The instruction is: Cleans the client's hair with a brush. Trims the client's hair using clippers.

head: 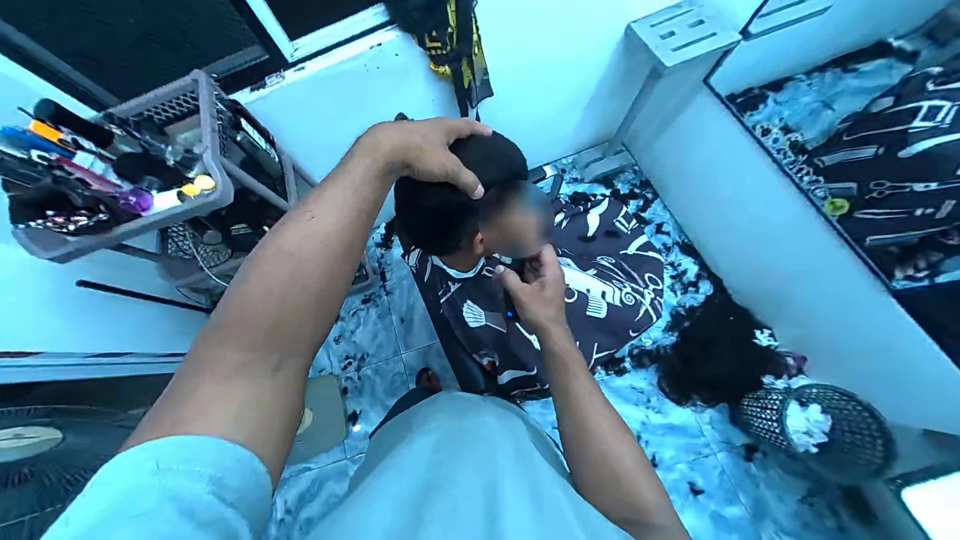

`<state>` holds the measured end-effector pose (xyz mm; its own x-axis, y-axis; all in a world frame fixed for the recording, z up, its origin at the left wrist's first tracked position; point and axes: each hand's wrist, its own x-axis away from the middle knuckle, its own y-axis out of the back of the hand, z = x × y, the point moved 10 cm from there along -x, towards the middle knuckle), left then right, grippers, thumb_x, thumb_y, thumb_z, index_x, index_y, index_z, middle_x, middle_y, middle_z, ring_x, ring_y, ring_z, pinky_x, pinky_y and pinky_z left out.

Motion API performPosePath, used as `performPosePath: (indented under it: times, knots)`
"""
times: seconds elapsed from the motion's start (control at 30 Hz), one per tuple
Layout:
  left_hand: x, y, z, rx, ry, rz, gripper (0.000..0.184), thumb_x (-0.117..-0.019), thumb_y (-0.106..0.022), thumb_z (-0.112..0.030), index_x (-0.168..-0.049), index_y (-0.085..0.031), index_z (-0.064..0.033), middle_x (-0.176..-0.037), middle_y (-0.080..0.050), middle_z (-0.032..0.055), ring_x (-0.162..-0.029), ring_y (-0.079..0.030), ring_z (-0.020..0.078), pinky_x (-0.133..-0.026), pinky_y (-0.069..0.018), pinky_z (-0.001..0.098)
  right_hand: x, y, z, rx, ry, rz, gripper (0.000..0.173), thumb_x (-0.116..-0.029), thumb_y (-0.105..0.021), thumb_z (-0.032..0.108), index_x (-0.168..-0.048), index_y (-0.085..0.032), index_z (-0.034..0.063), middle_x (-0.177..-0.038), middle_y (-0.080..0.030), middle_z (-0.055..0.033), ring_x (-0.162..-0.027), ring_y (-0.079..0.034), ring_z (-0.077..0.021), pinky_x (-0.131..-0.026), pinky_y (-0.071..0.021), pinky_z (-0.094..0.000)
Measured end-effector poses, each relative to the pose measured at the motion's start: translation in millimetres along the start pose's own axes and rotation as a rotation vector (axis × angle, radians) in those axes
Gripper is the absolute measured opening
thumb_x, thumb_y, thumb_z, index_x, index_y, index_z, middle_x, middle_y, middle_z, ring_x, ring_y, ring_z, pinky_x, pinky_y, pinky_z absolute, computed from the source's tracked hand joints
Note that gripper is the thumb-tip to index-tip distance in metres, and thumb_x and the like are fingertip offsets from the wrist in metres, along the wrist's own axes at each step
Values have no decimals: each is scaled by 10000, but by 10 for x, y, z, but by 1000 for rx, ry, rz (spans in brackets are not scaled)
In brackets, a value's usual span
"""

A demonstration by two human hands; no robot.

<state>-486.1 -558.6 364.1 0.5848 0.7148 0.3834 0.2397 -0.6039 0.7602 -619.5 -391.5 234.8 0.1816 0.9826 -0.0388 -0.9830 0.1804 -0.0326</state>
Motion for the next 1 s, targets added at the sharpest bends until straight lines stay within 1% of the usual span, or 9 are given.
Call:
performPosePath:
  times: [0.07,0.17,0.2,0.27,0.37,0.57,0.7,0.87,1.0]
  knots:
    - [7,-4,-12,15,0,4,937,-792,-875,-368,-1581,-387,-244,-1499,-547,75,-1340,-562,214,-1106,-479,481,-80,-45,36,79,14,-5,361,-828,-786,145,-1111,-568,93,-1155,-710,-79,-811,-728,-218,-640,-632,-429]
    - [21,12,9,16,14,-2,939,-787,-875,-368,-1581,-387,-256,-1497,-549,76,-1331,-570,219,-1098,-485,490,-148,-58,24,111,-25,-20,363,-786,-803,137,-1061,-572,91,-1059,-717,-79,-810,-727,-213,-642,-630,-435]
    - [26,11,20,23,20,-4,935,-786,-878,-360,-1579,-393,-259,-1499,-547,75,-1333,-569,223,-1099,-483,495,-143,-62,37,108,-44,-14,367,-792,-809,132,-1065,-569,84,-1034,-708,-94,-781,-715,-226,-622,-616,-436]
    - [21,10,40,24,19,-2,935,-783,-878,-361,-1577,-394,-263,-1498,-548,68,-1329,-571,213,-1096,-489,484,-166,-77,68,107,-40,0,347,-791,-808,126,-1045,-576,78,-1069,-697,-98,-800,-714,-226,-645,-622,-443]
    - [25,11,44,7,23,3,938,-782,-873,-371,-1579,-389,-274,-1496,-551,63,-1326,-574,204,-1093,-491,477,-194,-95,100,115,-25,20,342,-797,-806,130,-1070,-607,71,-1106,-691,-91,-857,-718,-212,-690,-638,-440]
    - [19,6,30,9,21,9,947,-777,-881,-372,-1580,-389,-273,-1499,-550,51,-1332,-570,184,-1099,-491,454,-194,-94,102,117,-39,21,331,-804,-805,141,-1069,-615,85,-1091,-702,-78,-828,-724,-201,-668,-639,-425]
    - [14,6,21,18,24,9,961,-770,-887,-364,-1584,-384,-274,-1507,-542,56,-1335,-568,185,-1101,-490,453,-188,-87,154,132,-38,28,318,-802,-807,131,-1058,-625,83,-1168,-690,-80,-885,-717,-192,-687,-630,-414]
    - [0,0,26,9,23,17,956,-774,-882,-374,-1584,-383,-276,-1502,-549,46,-1326,-575,174,-1097,-494,437,-184,-113,162,78,-49,45,286,-827,-798,117,-1036,-604,98,-1096,-712,-68,-770,-732,-213,-623,-645,-420]
    - [-2,5,32,6,32,13,952,-775,-880,-379,-1582,-384,-287,-1499,-552,46,-1320,-581,182,-1088,-500,455,-194,-106,186,113,-47,41,291,-812,-804,131,-1035,-619,112,-1059,-711,-59,-765,-719,-189,-600,-627,-400]
